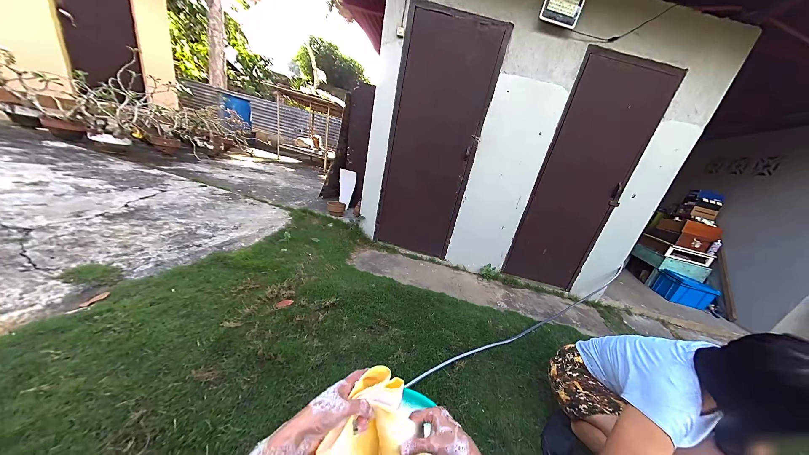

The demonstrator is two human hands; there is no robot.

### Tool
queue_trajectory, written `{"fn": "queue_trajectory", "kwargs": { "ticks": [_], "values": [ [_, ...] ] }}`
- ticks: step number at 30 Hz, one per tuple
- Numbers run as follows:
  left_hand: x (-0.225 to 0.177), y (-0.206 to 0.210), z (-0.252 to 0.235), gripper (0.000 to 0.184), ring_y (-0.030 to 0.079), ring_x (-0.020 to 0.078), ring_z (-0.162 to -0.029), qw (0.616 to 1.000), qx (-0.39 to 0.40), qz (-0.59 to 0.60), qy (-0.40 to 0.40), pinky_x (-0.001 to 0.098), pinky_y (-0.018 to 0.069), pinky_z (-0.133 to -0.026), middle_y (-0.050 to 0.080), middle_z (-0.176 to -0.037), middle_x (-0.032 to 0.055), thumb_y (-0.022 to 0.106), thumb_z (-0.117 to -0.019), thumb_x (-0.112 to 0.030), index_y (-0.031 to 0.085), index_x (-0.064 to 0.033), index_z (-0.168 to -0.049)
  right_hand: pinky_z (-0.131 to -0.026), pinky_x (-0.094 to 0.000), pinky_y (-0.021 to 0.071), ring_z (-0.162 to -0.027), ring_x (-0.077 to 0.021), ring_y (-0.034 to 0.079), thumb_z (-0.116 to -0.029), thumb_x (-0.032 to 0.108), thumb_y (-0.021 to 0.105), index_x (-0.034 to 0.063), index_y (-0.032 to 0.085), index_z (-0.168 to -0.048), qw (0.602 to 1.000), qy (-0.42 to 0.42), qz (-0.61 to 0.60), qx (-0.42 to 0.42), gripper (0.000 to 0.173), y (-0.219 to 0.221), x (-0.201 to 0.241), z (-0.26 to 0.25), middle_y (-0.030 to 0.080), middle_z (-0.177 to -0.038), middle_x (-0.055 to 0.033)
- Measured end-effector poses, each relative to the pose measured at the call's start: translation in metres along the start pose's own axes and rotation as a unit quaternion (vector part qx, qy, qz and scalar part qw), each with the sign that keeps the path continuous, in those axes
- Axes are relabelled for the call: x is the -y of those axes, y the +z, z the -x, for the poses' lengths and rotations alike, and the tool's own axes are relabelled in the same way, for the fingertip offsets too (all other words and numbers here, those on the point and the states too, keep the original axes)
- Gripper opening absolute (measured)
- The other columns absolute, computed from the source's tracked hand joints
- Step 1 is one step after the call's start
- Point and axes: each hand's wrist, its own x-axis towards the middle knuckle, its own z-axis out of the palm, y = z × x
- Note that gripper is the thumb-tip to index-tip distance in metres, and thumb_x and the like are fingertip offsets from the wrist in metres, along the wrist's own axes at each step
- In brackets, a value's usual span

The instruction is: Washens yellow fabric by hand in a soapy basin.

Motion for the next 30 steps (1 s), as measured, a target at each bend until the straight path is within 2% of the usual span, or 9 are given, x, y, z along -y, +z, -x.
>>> {"fn": "queue_trajectory", "kwargs": {
  "ticks": [3,7,9,13,17,21,26,28,30],
  "values": [
    [-0.016,-0.022,0.003,0.068,0.064,0.0130,-0.067,1.000,-0.004,0.010,0.020,0.0287,0.0559,-0.062,0.067,-0.087,0.0044,0.066,-0.0840,0.000,0.041,-0.0150,-0.145,-0.098,-0.0444,0.0513,-0.103,-0.0247,0.067,-0.0911,0.022,0.076,-0.0056,0.073,-0.103,1.000,0.020,0.009,0.022,0.030,0.005,-0.039,0.001,0.072,-0.106,-0.0181],
    [-0.035,-0.047,0.012,0.061,0.062,0.0107,-0.064,0.998,-0.052,-0.005,0.038,0.0257,0.0544,-0.058,0.066,-0.085,0.0026,0.066,-0.0836,-0.002,0.046,-0.0144,-0.140,-0.100,-0.0473,0.0492,-0.105,-0.0288,0.066,-0.0986,0.025,0.067,-0.0070,0.072,-0.104,0.999,0.039,0.028,-0.002,0.032,0.020,-0.052,-0.003,0.070,-0.108,-0.0209],
    [-0.039,-0.053,0.013,0.054,0.062,0.0099,-0.063,0.994,-0.100,0.003,0.034,0.0247,0.0534,-0.058,0.064,-0.082,0.0023,0.063,-0.0879,-0.002,0.047,-0.0129,-0.139,-0.100,-0.0465,0.0505,-0.106,-0.0282,0.067,-0.1021,0.027,0.061,-0.0052,0.072,-0.106,0.994,0.049,0.033,-0.092,0.034,0.022,-0.045,-0.005,0.071,-0.108,-0.0200],
    [-0.023,-0.032,0.002,0.049,0.061,0.0123,-0.065,0.967,-0.245,0.073,-0.015,0.0269,0.0538,-0.058,0.063,-0.088,0.0073,0.060,-0.0989,-0.007,0.043,-0.0099,-0.144,-0.080,-0.0438,0.0525,-0.081,-0.0219,0.064,-0.1024,0.027,0.058,0.0015,0.070,-0.091,0.944,0.095,0.001,-0.315,0.031,0.016,-0.004,-0.008,0.066,-0.082,-0.0116],
    [0.022,0.015,-0.010,0.051,0.065,0.0166,-0.071,0.939,-0.265,0.212,-0.058,0.0310,0.0559,-0.061,0.064,-0.095,0.0108,0.060,-0.1025,-0.019,0.037,-0.0126,-0.147,-0.071,-0.0436,0.0508,-0.071,-0.0211,0.061,-0.1016,0.026,0.059,0.0023,0.068,-0.083,0.900,0.101,0.000,-0.424,0.031,0.023,0.036,-0.013,0.061,-0.071,-0.0090],
    [0.040,0.045,-0.016,0.048,0.070,0.0212,-0.076,0.928,-0.227,0.286,-0.072,0.0338,0.0588,-0.064,0.068,-0.097,0.0147,0.059,-0.1023,-0.017,0.039,-0.0109,-0.145,-0.097,-0.0465,0.0552,-0.101,-0.0274,0.072,-0.1040,0.022,0.056,-0.0019,0.076,-0.106,0.939,0.040,0.058,-0.337,0.031,0.046,0.050,-0.016,0.075,-0.104,-0.0171],
    [0.045,0.037,-0.022,0.069,0.068,0.0224,-0.094,0.938,-0.229,0.260,-0.030,0.0388,0.0590,-0.078,0.066,-0.114,0.0147,0.071,-0.0951,-0.020,0.034,-0.0141,-0.153,-0.093,-0.0497,0.0566,-0.101,-0.0303,0.073,-0.1026,0.020,0.058,-0.0001,0.076,-0.106,0.951,-0.022,0.113,-0.287,0.028,0.077,0.052,-0.017,0.075,-0.105,-0.0171],
    [0.041,0.034,-0.018,0.073,0.070,0.0229,-0.083,0.930,-0.237,0.277,-0.045,0.0374,0.0594,-0.067,0.069,-0.103,0.0152,0.074,-0.0860,-0.007,0.037,-0.0127,-0.149,-0.091,-0.0499,0.0572,-0.098,-0.0300,0.073,-0.1034,0.021,0.056,-0.0012,0.075,-0.106,0.942,0.020,0.097,-0.321,0.029,0.080,0.052,-0.018,0.075,-0.102,-0.0168],
    [0.035,0.030,-0.013,0.069,0.065,0.0179,-0.071,0.935,-0.247,0.249,-0.059,0.0306,0.0536,-0.057,0.068,-0.094,0.0126,0.069,-0.0840,0.002,0.041,-0.0111,-0.146,-0.090,-0.0514,0.0562,-0.096,-0.0305,0.072,-0.1055,0.025,0.052,-0.0009,0.073,-0.108,0.934,0.094,0.073,-0.338,0.033,0.068,0.051,-0.016,0.074,-0.098,-0.0170]
  ]
}}
